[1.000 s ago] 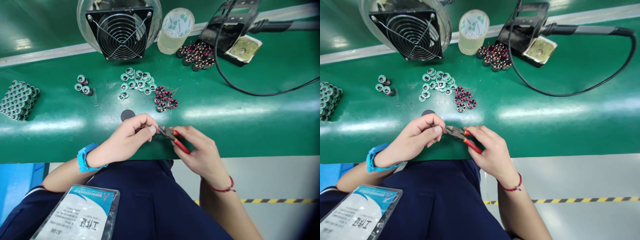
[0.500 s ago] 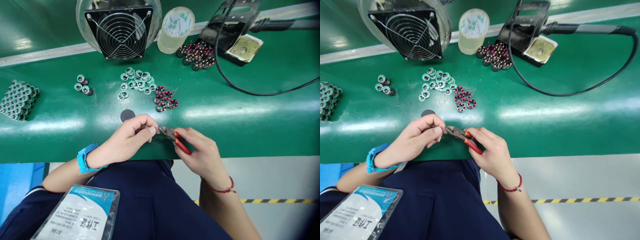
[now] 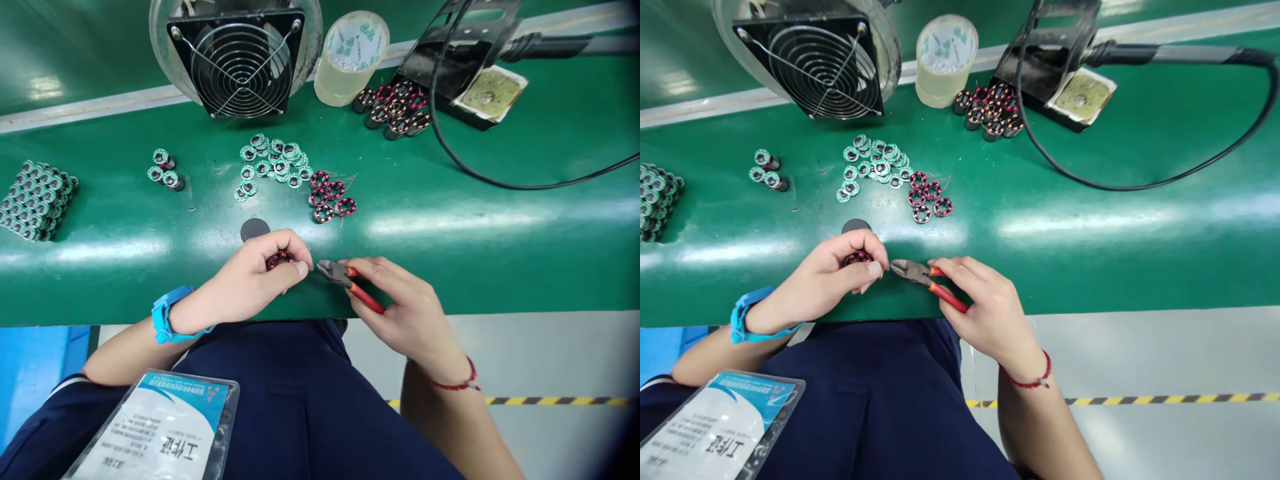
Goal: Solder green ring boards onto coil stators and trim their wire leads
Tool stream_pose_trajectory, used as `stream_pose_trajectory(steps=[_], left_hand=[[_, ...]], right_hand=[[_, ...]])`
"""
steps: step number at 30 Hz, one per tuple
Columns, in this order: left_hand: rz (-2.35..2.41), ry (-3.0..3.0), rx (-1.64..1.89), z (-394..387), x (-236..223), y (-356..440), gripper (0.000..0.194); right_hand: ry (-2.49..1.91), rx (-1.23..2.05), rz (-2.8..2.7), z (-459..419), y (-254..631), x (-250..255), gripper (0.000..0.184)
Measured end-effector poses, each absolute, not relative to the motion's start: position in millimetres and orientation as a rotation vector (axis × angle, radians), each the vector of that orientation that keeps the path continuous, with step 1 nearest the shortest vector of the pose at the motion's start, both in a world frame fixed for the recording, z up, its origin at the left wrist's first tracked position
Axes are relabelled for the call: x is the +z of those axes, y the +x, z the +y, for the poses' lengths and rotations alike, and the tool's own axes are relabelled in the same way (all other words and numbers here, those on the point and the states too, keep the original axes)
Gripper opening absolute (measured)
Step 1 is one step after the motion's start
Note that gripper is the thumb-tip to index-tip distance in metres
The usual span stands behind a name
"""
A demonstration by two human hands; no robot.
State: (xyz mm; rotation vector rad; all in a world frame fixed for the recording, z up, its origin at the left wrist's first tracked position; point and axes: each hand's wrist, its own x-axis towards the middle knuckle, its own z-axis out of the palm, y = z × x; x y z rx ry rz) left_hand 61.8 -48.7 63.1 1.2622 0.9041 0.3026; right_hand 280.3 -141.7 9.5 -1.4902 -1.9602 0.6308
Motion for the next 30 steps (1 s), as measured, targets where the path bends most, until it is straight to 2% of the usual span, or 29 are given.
stream_pose_trajectory(steps=[8, 12, 17, 21, 26, 30], left_hand=[[0.863, 1.381, 0.333, -47, 54, 65, 0.006], [0.79, 1.594, 0.29, -52, 34, 74, 0.029], [0.656, 2.258, 0.135, -53, 15, 96, 0.018], [0.477, 2.873, 0.22, -43, 6, 114, 0.016], [0.728, 3.042, 0.323, -20, 5, 127, 0.022], [0.841, 2.956, 0.296, 1, 12, 129, 0.023]], right_hand=[[-1.538, 0.562, -1.917, -141, 282, 2, 0.04], [-1.647, 0.447, -1.789, -141, 292, -5, 0.04], [-1.761, 0.38, -1.593, -140, 304, -13, 0.034], [-1.767, 0.367, -1.462, -140, 310, -18, 0.035], [-1.745, 0.382, -1.297, -145, 313, -22, 0.033], [-1.597, 0.394, -0.922, -147, 311, -29, 0.032]])
